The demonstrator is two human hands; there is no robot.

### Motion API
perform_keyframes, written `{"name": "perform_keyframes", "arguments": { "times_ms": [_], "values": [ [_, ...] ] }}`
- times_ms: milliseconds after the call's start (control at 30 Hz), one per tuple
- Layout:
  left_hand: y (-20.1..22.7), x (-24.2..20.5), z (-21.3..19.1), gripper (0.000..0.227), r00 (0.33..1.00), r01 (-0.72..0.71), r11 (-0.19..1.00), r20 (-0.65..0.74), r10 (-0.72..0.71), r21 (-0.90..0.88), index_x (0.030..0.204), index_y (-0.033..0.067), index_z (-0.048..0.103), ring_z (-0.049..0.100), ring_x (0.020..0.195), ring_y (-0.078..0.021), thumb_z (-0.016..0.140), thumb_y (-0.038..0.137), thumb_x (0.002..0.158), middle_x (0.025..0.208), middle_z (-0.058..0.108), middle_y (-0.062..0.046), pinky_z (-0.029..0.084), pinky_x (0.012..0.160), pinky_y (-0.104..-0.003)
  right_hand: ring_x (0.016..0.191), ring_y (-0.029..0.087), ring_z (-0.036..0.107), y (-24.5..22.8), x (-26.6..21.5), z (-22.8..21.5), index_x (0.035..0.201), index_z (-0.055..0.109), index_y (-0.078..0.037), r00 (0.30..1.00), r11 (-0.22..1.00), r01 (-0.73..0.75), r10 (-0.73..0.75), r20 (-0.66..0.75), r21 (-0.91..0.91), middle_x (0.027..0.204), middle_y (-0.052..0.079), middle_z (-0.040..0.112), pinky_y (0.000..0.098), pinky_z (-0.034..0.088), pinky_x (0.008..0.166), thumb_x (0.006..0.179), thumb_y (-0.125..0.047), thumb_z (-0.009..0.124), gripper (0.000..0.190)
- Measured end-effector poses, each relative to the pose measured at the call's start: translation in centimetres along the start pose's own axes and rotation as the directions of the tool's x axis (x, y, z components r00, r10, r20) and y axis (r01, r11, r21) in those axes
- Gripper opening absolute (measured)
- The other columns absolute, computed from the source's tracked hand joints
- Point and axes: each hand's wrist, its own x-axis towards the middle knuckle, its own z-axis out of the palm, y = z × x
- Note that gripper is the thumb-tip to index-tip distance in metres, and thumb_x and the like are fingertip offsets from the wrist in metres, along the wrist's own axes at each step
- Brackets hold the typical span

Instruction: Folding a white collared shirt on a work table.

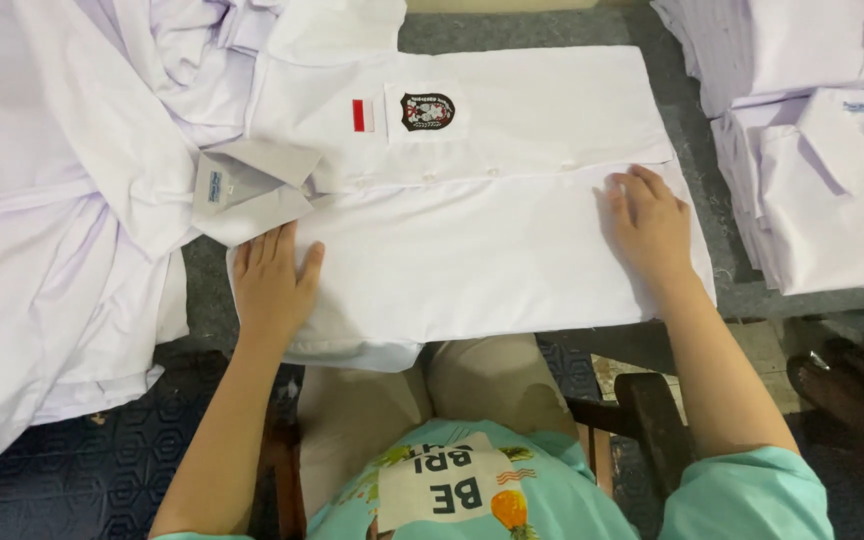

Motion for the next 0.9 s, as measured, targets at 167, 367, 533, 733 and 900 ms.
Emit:
{"name": "perform_keyframes", "arguments": {
  "times_ms": [167, 367, 533, 733, 900],
  "values": [
    [1.4, -0.2, -1.0, 0.066, 0.998, 0.017, 0.999, -0.068, -0.019, -0.030, 0.153, 0.0134, 0.046, 0.037, 0.148, -0.0242, 0.041, 0.060, 0.106, 0.155, 0.047, -0.009, 0.021, 0.122, -0.048, 0.128, 0.030, 0.060, 7.1, 2.3, 2.5, 0.133, 0.070, -0.019, 0.992, 0.999, 0.022, -0.027, -0.122, -0.046, 0.137, 0.004, 0.061, 0.0586, 0.040, 0.103, 0.115, -0.038, 0.053, 0.032],
    [1.2, -0.1, -1.0, 0.061, 0.991, 0.018, 0.994, -0.133, -0.032, -0.105, 0.152, 0.0125, 0.049, 0.041, 0.146, -0.0261, 0.045, 0.054, 0.107, 0.151, 0.051, -0.012, 0.024, 0.121, -0.048, 0.110, 0.034, 0.061, 10.6, 5.1, 5.3, 0.125, 0.078, -0.015, 0.974, 0.988, -0.056, 0.022, -0.227, -0.147, 0.113, 0.010, 0.060, 0.0616, 0.044, 0.093, 0.106, -0.031, 0.066, 0.027],
    [1.7, -0.3, -1.4, 0.062, 0.992, 0.026, 0.995, -0.122, -0.037, -0.092, 0.150, 0.0101, 0.050, 0.042, 0.146, -0.0274, 0.049, 0.052, 0.105, 0.151, 0.052, -0.014, 0.023, 0.121, -0.048, 0.069, 0.029, 0.068, 14.4, 8.5, 7.0, 0.099, 0.081, -0.018, 0.934, 0.951, -0.202, 0.258, -0.245, 0.233, 0.071, 0.004, 0.066, 0.0414, 0.050, 0.064, 0.109, -0.034, 0.069, 0.022],
    [1.5, -0.1, -0.9, 0.061, 0.987, 0.005, 0.998, -0.157, -0.015, -0.061, 0.150, 0.0107, 0.051, 0.043, 0.146, -0.0266, 0.054, 0.050, 0.103, 0.152, 0.052, -0.013, 0.026, 0.120, -0.048, 0.048, 0.010, 0.060, 13.8, 9.9, 6.1, 0.081, 0.077, -0.025, 0.856, 0.766, -0.324, 0.487, -0.172, 0.554, 0.054, -0.003, 0.059, 0.0237, 0.043, 0.045, 0.092, -0.039, 0.081, 0.018],
    [1.5, -0.1, -0.9, 0.062, 0.987, 0.022, 0.998, -0.159, -0.031, -0.061, 0.150, 0.0110, 0.051, 0.042, 0.146, -0.0267, 0.055, 0.050, 0.102, 0.153, 0.051, -0.012, 0.027, 0.120, -0.050, 0.059, 0.017, 0.071, 12.0, 8.3, 4.2, 0.090, 0.074, -0.010, 0.884, 0.822, -0.272, 0.418, -0.207, 0.500, 0.072, 0.006, 0.070, 0.0275, 0.052, 0.053, 0.089, -0.016, 0.069, 0.008]
  ]
}}
